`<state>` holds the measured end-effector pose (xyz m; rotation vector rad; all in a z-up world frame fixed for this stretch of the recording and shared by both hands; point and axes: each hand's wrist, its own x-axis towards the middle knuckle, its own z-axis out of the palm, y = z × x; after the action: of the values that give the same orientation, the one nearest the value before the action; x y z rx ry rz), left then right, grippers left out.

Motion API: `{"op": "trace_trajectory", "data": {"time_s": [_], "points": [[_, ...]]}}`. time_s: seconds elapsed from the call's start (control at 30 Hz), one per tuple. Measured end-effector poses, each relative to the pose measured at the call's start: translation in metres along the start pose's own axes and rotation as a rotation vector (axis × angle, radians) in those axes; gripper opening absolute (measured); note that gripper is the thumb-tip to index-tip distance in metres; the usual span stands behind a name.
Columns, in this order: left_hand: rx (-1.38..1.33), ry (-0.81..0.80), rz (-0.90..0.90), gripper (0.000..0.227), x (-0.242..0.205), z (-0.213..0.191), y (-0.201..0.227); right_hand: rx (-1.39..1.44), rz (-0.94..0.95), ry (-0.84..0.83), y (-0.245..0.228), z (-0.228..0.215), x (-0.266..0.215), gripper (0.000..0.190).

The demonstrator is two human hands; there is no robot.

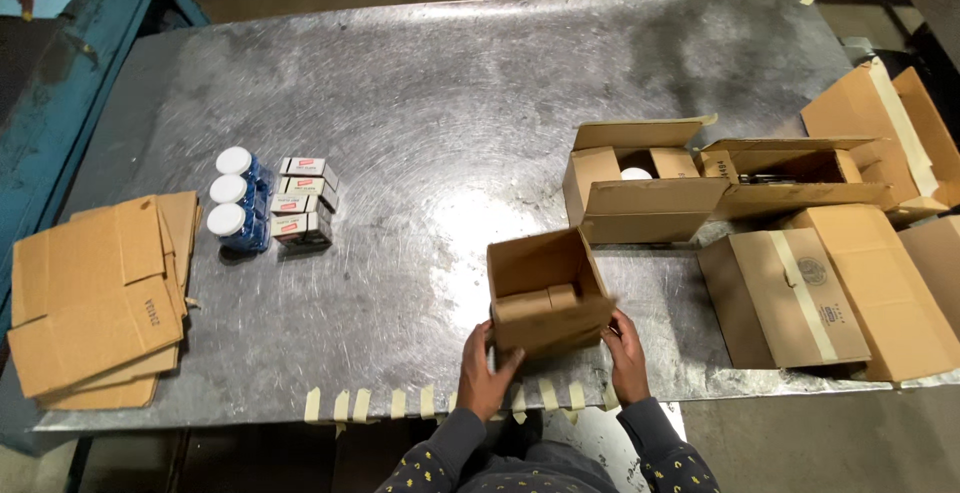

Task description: The person packs various items including white bottles and small boxes into cardboard boxes on a metal table, securing them with tape.

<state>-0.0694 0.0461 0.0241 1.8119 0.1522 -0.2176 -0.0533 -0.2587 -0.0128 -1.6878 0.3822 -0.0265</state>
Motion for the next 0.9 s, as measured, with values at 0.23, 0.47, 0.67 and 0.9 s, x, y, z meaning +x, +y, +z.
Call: {"op": "trace_trajectory", "data": {"time_s": [0.23, 0.47, 0.67, 0.9], "points": [[-0.187, 0.233, -0.096, 0.089, -0.003, -0.044, 0.048, -0.004, -0.218, -0.177, -0.147, 0.019, -0.041, 0.073], [-0.156, 0.378, 0.072, 0.054, -0.006, -0.077, 0.093, -0.181, -0.334, -0.189, -0.196, 0.042, -0.04, 0.073], [-0.055, 0.478, 0.103, 0.032, 0.015, -0.084, 0.069, -0.344, -0.231, -0.145, -0.178, 0.055, -0.026, 0.068], [0.16, 0.499, 0.324, 0.01, 0.01, -0.09, 0.123, -0.836, -0.65, -0.157, -0.158, 0.088, -0.026, 0.081]]}}
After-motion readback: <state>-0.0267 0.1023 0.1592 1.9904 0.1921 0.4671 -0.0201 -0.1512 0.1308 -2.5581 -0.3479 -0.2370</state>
